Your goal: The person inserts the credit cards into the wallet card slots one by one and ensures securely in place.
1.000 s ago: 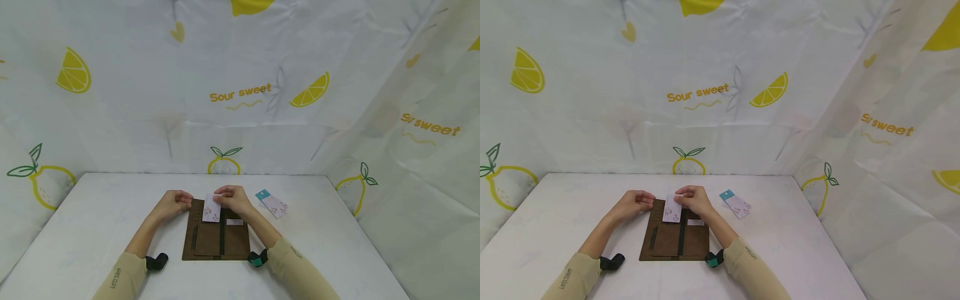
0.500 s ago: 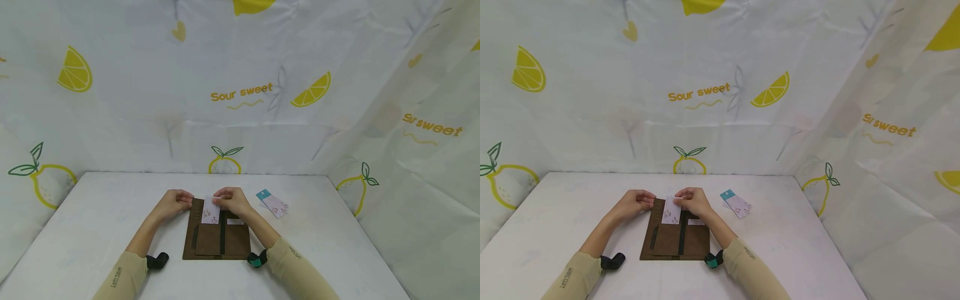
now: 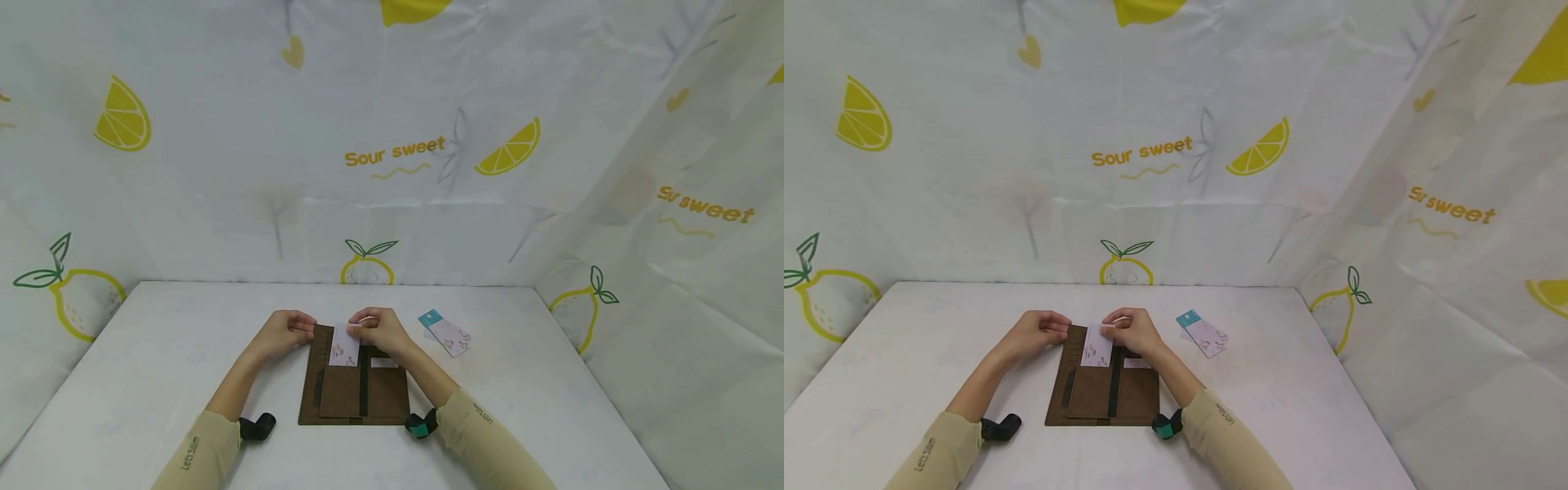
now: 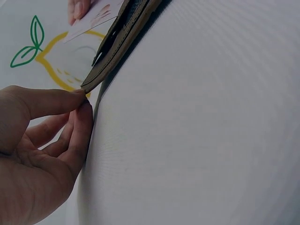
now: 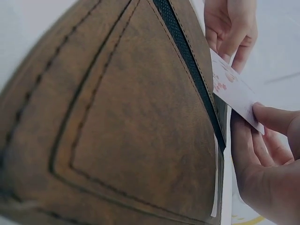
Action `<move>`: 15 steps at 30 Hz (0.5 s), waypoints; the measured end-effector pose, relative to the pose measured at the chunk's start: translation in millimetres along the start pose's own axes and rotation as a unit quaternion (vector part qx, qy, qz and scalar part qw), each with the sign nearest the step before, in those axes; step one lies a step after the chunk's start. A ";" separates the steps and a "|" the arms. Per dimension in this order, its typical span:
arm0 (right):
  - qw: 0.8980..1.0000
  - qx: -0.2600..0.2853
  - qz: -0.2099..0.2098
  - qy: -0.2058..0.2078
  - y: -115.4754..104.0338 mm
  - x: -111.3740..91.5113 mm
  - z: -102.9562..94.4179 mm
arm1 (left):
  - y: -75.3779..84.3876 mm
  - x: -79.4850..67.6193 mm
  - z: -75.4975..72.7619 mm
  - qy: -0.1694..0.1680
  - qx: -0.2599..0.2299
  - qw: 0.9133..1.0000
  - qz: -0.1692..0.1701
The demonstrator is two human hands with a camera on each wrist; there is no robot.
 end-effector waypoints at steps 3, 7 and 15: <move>1.000 -0.002 -0.002 -0.005 1.2 -0.1 0.8 | 0.0 0.0 0.0 0.000 -0.001 1.000 0.002; 1.000 -0.003 -0.004 -0.012 2.1 -0.3 2.1 | -0.5 0.0 0.0 0.003 0.001 1.000 0.003; 1.000 -0.022 0.002 -0.017 1.9 -2.6 3.9 | 0.2 -1.3 1.0 0.010 0.007 1.000 -0.004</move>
Point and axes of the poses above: each hand's wrist, its own x-axis towards the middle knuckle, its own z-axis out of the palm, y = z × x, the point moved 7 cm from there along x, towards the middle knuckle, and after that the axes turned 8 degrees about -y, right-handed, at the moved point
